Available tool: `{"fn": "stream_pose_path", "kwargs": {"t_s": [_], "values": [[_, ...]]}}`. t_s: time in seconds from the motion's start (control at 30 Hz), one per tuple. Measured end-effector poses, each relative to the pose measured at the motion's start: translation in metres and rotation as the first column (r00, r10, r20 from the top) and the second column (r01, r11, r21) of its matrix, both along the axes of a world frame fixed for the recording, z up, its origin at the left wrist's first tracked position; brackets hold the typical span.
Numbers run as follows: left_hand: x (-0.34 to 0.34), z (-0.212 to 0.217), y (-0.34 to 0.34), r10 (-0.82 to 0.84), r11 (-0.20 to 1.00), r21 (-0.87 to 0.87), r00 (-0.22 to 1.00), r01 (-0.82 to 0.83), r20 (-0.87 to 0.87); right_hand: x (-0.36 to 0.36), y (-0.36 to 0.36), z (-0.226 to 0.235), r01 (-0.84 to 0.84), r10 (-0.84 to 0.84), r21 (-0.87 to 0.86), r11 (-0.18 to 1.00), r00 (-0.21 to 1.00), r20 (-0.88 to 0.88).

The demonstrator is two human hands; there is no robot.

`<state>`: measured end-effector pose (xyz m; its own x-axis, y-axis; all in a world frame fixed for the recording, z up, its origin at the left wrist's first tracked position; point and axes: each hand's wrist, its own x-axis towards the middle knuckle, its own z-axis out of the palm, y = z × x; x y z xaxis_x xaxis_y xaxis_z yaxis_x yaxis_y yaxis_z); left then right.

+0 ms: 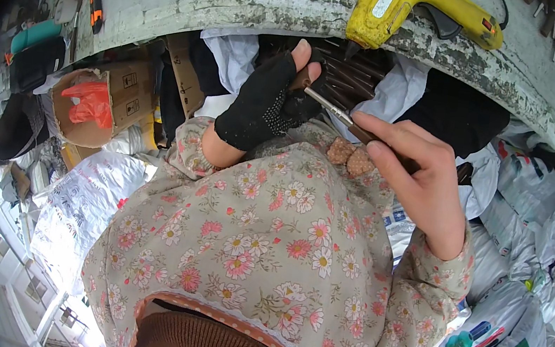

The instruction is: Assembling small brown sleeves onto components and using a heat gun for processing at a factory workbench.

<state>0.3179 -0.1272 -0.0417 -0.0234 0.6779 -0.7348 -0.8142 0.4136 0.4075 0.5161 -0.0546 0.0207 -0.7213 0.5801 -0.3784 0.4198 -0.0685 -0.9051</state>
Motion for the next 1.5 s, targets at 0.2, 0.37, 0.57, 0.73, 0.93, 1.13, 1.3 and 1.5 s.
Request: {"fn": "stream_pose_path", "kwargs": {"t_s": [0.2,0.37,0.57,0.73,0.93,1.13,1.3,1.5], "values": [[-0.003,0.006,-0.003,-0.099,0.995,0.022,0.993,0.101,-0.071,0.001,0.013,0.005,0.06,-0.038,-0.37,0.927,0.997,0.066],[-0.011,0.001,-0.008,-0.153,0.944,0.189,0.869,0.269,-0.47,-0.003,0.011,0.007,-0.133,0.126,0.164,0.978,0.991,0.049],[-0.006,-0.002,-0.015,-0.066,0.956,0.19,0.795,0.223,-0.603,-0.021,-0.003,0.012,-0.173,0.151,0.372,0.912,0.985,0.087],[-0.01,-0.005,-0.015,-0.101,0.964,0.14,0.8,0.225,-0.591,-0.033,-0.006,0.0,-0.164,0.161,0.409,0.897,0.986,0.042],[-0.038,-0.043,-0.034,0.058,0.683,0.275,0.325,0.677,-0.944,-0.034,-0.016,-0.044,-0.085,0.084,0.157,0.984,0.996,0.014],[-0.056,-0.012,-0.018,0.329,0.664,-0.041,-0.341,0.746,-0.88,-0.046,-0.034,-0.095,0.012,0.021,0.33,0.944,0.995,-0.096],[-0.068,0.004,0.084,0.344,0.766,0.049,-0.344,0.641,-0.873,-0.06,-0.025,-0.151,-0.125,0.164,0.723,0.679,0.986,0.017],[-0.071,-0.03,0.22,0.318,0.72,-0.04,-0.381,0.692,-0.868,-0.041,-0.013,-0.13,-0.075,0.074,0.634,0.77,0.997,0.027]]}}
